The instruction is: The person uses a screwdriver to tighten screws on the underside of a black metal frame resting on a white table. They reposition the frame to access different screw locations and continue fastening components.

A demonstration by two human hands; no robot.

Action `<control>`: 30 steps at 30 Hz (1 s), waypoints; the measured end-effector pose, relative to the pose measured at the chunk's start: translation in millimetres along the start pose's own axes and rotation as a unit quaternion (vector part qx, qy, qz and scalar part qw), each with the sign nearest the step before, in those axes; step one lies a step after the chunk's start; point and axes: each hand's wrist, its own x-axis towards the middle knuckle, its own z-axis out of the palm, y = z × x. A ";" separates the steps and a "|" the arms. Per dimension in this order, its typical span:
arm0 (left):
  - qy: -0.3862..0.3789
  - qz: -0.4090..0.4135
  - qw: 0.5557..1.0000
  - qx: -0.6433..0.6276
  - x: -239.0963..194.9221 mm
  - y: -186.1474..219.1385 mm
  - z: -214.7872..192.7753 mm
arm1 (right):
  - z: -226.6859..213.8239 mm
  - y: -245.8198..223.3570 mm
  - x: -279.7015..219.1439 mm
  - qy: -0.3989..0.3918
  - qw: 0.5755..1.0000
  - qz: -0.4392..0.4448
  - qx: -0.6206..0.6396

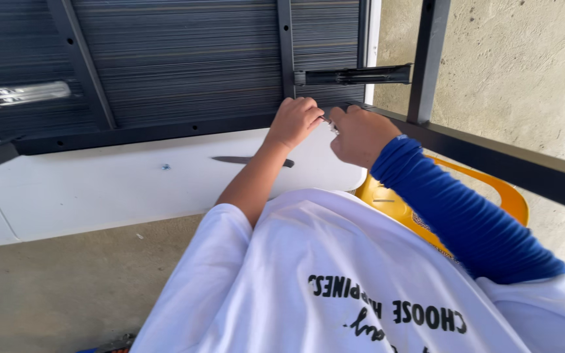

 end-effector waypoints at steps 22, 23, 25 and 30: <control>-0.007 -0.024 1.000 0.006 -3.8 -12.6 8.7 | 9.3 -1.6 10.9 -0.086 0.951 -0.059 -0.291; -0.007 -0.023 1.000 0.008 -5.3 -11.8 8.6 | 9.0 -2.9 9.8 -0.092 0.951 -0.056 -0.291; -0.007 -0.017 1.000 0.010 -5.8 -11.3 8.5 | 7.5 -5.3 8.9 -0.099 0.952 -0.040 -0.286; -0.009 -0.023 1.000 0.005 -2.6 -10.6 6.1 | 7.3 -10.0 10.2 -0.113 0.963 0.003 -0.245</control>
